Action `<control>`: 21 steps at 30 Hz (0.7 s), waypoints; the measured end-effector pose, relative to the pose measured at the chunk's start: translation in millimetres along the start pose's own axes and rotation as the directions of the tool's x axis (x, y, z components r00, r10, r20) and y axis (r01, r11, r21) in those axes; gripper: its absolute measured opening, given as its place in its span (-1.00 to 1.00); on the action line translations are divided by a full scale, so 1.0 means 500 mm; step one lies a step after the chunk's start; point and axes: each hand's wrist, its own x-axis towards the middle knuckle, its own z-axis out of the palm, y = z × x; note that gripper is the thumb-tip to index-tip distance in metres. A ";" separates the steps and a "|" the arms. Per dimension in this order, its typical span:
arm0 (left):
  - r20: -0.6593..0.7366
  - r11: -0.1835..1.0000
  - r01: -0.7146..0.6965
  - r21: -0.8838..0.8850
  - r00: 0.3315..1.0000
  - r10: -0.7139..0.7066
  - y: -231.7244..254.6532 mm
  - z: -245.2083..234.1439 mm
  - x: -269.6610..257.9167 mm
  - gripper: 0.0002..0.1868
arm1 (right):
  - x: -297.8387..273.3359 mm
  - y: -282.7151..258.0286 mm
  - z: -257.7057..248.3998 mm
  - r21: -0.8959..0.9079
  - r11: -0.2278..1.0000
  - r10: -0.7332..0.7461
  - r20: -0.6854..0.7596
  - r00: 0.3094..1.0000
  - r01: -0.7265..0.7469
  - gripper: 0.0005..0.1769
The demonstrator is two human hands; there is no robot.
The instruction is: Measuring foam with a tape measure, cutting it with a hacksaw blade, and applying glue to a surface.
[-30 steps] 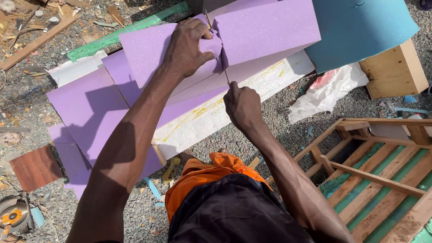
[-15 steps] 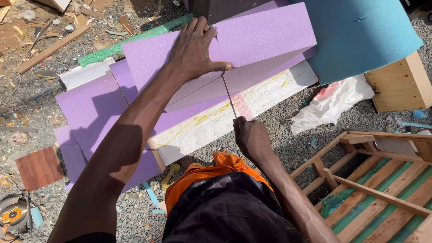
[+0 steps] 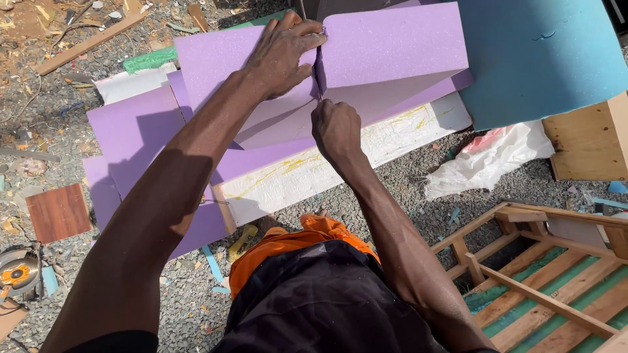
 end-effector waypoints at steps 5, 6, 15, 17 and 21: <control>-0.042 1.000 -0.013 0.018 0.999 0.014 -0.050 0.010 0.013 -0.42 | -0.178 -0.032 -0.083 0.229 0.973 0.018 0.081 0.997 -0.036 -0.52; -0.050 1.000 0.014 0.009 0.999 -0.014 -0.058 0.019 0.016 -0.40 | -0.224 -0.037 -0.107 0.305 0.952 -0.052 0.099 0.994 0.020 -0.48; 0.061 0.999 0.012 0.029 0.998 -0.014 -0.056 0.007 0.020 -0.38 | 0.067 0.002 0.023 0.032 0.999 0.020 -0.035 0.999 -0.019 -0.51; 0.064 1.000 0.016 -0.005 0.998 -0.016 -0.061 0.003 0.026 -0.37 | 0.008 0.003 0.011 0.102 0.993 0.061 0.029 0.998 -0.064 -0.49; -0.006 0.999 -0.014 -0.040 1.000 0.014 -0.096 0.012 0.028 -0.41 | -0.200 0.007 -0.023 0.292 0.956 0.001 0.122 0.993 -0.036 -0.52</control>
